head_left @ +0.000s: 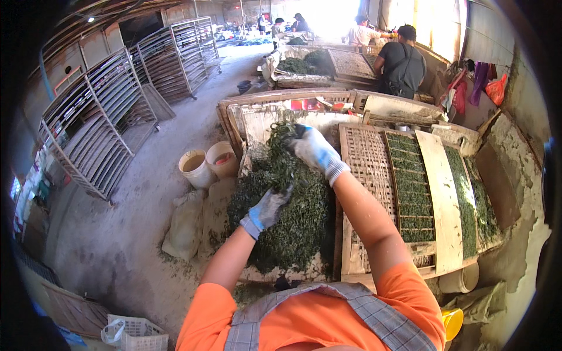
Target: The person picks up bundles of green stems from a pile and arranges them into the slotted sections of a wooden tray by hand.
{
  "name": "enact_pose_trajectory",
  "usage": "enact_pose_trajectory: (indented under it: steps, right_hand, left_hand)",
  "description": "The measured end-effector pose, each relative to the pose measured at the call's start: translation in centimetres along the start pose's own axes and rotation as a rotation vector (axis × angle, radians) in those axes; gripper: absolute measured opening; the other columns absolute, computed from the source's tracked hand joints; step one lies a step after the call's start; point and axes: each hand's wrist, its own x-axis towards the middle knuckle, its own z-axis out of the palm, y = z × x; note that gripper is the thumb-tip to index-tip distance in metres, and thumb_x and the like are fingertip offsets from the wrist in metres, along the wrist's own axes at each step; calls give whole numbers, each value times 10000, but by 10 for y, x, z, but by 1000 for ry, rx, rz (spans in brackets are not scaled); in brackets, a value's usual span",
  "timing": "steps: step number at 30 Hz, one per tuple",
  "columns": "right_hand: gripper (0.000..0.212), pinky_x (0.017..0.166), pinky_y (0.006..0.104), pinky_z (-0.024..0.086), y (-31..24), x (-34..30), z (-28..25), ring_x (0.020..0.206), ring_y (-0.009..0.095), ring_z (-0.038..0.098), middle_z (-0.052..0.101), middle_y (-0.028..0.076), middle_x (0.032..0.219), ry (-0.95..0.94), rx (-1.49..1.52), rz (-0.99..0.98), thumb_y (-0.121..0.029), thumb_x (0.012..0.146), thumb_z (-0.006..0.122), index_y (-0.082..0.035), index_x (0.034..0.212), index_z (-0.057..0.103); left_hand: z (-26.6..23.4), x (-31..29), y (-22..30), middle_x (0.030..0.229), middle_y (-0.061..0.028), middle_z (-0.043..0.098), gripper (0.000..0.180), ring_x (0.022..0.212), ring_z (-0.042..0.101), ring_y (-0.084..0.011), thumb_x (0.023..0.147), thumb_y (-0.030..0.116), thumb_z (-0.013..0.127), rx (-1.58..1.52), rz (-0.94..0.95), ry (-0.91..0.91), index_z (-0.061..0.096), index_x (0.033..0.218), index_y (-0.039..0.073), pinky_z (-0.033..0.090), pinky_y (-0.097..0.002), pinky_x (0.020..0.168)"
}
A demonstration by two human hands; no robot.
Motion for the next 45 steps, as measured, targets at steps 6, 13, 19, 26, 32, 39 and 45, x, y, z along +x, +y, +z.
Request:
enact_pose_trajectory:
  steps: [6, 13, 19, 26, 32, 39, 45]
  right_hand:
    - [458, 967, 473, 426, 75, -21, 33, 1115, 388, 545, 600, 171, 1195, 461, -711, -570, -219, 734, 666, -149, 1183, 607]
    - [850, 1146, 446, 228, 179, -110, 75, 1395, 319, 276, 294, 154, 1507, -166, -1122, 82, -309, 735, 696, -114, 1463, 304]
    - [757, 1127, 472, 236, 154, -45, 79, 1347, 346, 338, 350, 166, 1471, 63, -1162, -246, -326, 792, 623, -79, 1443, 323]
    - [645, 1088, 485, 277, 25, -44, 68, 1278, 347, 399, 531, 136, 1277, 359, -1003, -382, -383, 685, 710, -99, 1243, 555]
    - [413, 857, 428, 475, 104, 20, 87, 1011, 309, 585, 604, 158, 1071, 144, -896, -127, -69, 763, 574, -113, 1173, 588]
    - [201, 745, 400, 513, 305, -109, 118, 853, 325, 641, 666, 178, 927, 6, -833, 194, -160, 837, 595, -17, 954, 675]
    - [193, 641, 365, 537, 210, -61, 50, 677, 281, 651, 660, 196, 750, -270, -885, 190, -163, 765, 607, 15, 813, 665]
  left_hand:
    - [21, 11, 27, 734, -17, 599, 211, 630, 575, -155, 908, 217, 464, -402, -418, 267, 636, 929, 98, 487, -325, 571]
    - [9, 27, 48, 941, -19, 625, 259, 799, 577, -119, 959, 195, 396, -466, -465, 227, 578, 1105, 83, 477, -262, 694]
    - [1, 65, 122, 810, 20, 613, 241, 533, 415, -15, 964, 83, 390, -769, -552, 173, 571, 1093, -9, 391, -157, 480]
    - [-20, 88, 174, 745, 50, 558, 301, 515, 403, -2, 977, 124, 340, -446, -501, 215, 540, 1153, -15, 355, -153, 449]
    - [-55, 120, 281, 835, -15, 611, 324, 626, 536, -89, 969, 187, 348, -181, -293, 79, 575, 1112, 5, 437, -215, 539]
    - [-122, 116, 364, 969, -101, 682, 350, 787, 655, -154, 984, 190, 361, 104, -27, 117, 569, 1195, 5, 533, -284, 679]
    - [-95, 93, 348, 932, -96, 683, 335, 694, 619, -161, 958, 235, 418, -29, -77, 162, 606, 1122, 11, 508, -286, 613]
